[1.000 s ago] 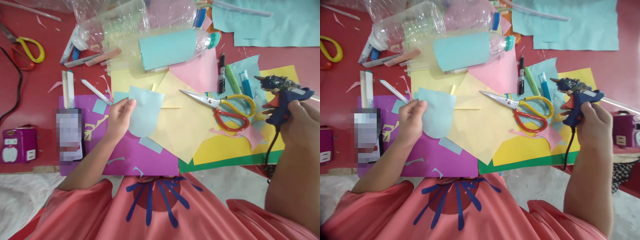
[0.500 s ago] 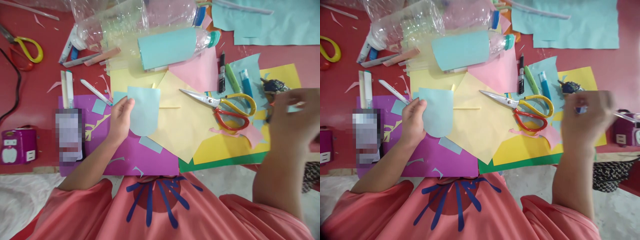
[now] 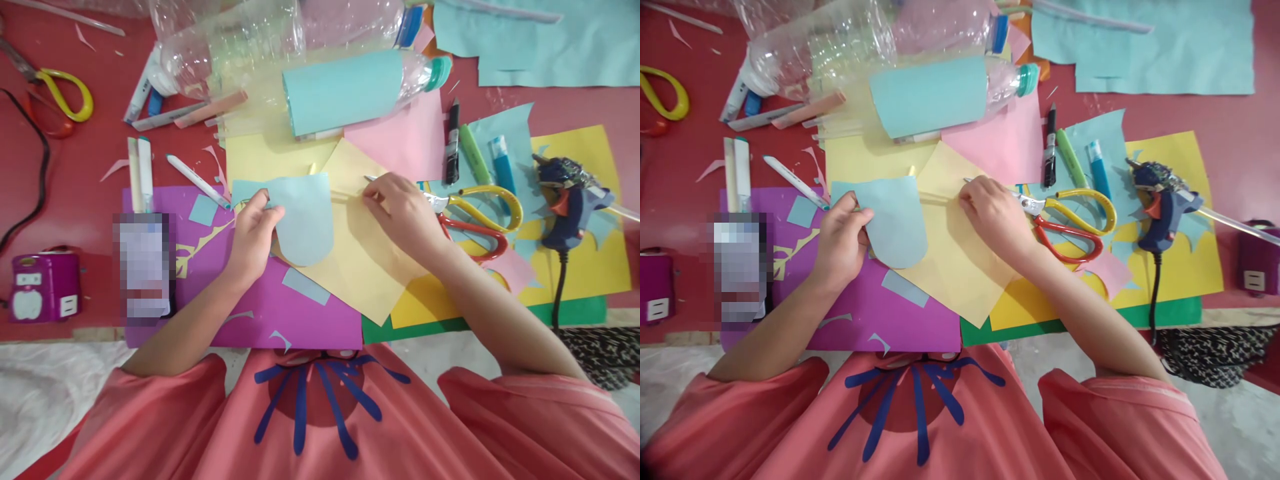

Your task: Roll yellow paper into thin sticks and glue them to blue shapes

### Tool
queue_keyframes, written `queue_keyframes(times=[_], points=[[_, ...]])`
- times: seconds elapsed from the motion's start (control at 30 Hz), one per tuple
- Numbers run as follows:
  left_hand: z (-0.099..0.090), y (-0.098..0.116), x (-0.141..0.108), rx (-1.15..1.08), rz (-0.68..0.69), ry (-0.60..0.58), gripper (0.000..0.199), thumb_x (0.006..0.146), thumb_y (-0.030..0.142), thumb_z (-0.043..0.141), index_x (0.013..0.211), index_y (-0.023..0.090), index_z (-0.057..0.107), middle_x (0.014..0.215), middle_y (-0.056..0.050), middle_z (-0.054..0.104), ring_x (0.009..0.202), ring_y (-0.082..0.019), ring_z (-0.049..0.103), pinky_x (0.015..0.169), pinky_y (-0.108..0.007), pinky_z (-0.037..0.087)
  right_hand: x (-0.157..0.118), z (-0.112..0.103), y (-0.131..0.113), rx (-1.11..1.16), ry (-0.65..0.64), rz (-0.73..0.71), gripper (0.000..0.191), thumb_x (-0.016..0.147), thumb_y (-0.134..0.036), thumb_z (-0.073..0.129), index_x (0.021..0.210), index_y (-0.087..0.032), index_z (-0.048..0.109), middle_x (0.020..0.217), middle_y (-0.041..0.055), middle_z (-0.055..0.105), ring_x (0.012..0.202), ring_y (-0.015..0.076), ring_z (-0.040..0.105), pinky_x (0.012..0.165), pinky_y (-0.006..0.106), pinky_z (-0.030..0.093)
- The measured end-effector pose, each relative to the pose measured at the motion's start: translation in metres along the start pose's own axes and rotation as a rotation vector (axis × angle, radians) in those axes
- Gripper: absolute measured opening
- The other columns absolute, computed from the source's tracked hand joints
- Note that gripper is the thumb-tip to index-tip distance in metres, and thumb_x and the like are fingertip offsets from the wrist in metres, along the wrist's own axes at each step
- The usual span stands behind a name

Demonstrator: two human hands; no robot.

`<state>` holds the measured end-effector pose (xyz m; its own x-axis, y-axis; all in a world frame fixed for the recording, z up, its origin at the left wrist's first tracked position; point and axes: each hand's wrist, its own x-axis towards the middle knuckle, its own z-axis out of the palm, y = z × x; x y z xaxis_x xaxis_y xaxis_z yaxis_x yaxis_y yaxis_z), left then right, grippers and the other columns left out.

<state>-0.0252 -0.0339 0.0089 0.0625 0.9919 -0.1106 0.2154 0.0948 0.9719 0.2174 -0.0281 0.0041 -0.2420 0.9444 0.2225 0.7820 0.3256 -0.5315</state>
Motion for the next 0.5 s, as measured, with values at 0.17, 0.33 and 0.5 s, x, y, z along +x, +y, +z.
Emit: queue_keyframes(times=[0.17,0.33,0.5], points=[[0.007,0.007,-0.004,-0.161,-0.093,-0.171,0.01,0.076,0.029,0.056,0.076,0.023,0.048,0.052,0.007,0.034,0.044,-0.009,0.032,0.045,-0.023,0.031,0.001,-0.015,-0.012,0.23,0.16,0.175,0.008,0.09,-0.031,0.049,0.091,-0.024,0.054,0.082,0.0014,0.059,0.073,0.0142,0.059,0.069,0.032,0.05],[0.013,0.012,-0.011,-0.231,-0.194,-0.327,0.014,0.08,0.033,0.056,0.088,0.023,0.05,0.055,0.007,0.048,0.044,-0.01,0.044,0.047,-0.024,0.038,-0.009,-0.008,-0.026,0.284,0.246,0.116,0.011,0.09,-0.032,0.05,0.093,-0.025,0.056,0.088,0.0029,0.064,0.081,0.0164,0.062,0.077,0.036,0.052],[0.014,0.013,-0.015,-0.256,-0.206,-0.37,0.014,0.081,0.031,0.058,0.089,0.023,0.049,0.058,0.006,0.053,0.048,-0.011,0.05,0.055,-0.026,0.045,-0.011,-0.002,-0.029,0.262,0.214,0.036,0.008,0.089,-0.03,0.052,0.086,-0.025,0.057,0.084,0.0027,0.063,0.085,0.019,0.061,0.083,0.041,0.049]])
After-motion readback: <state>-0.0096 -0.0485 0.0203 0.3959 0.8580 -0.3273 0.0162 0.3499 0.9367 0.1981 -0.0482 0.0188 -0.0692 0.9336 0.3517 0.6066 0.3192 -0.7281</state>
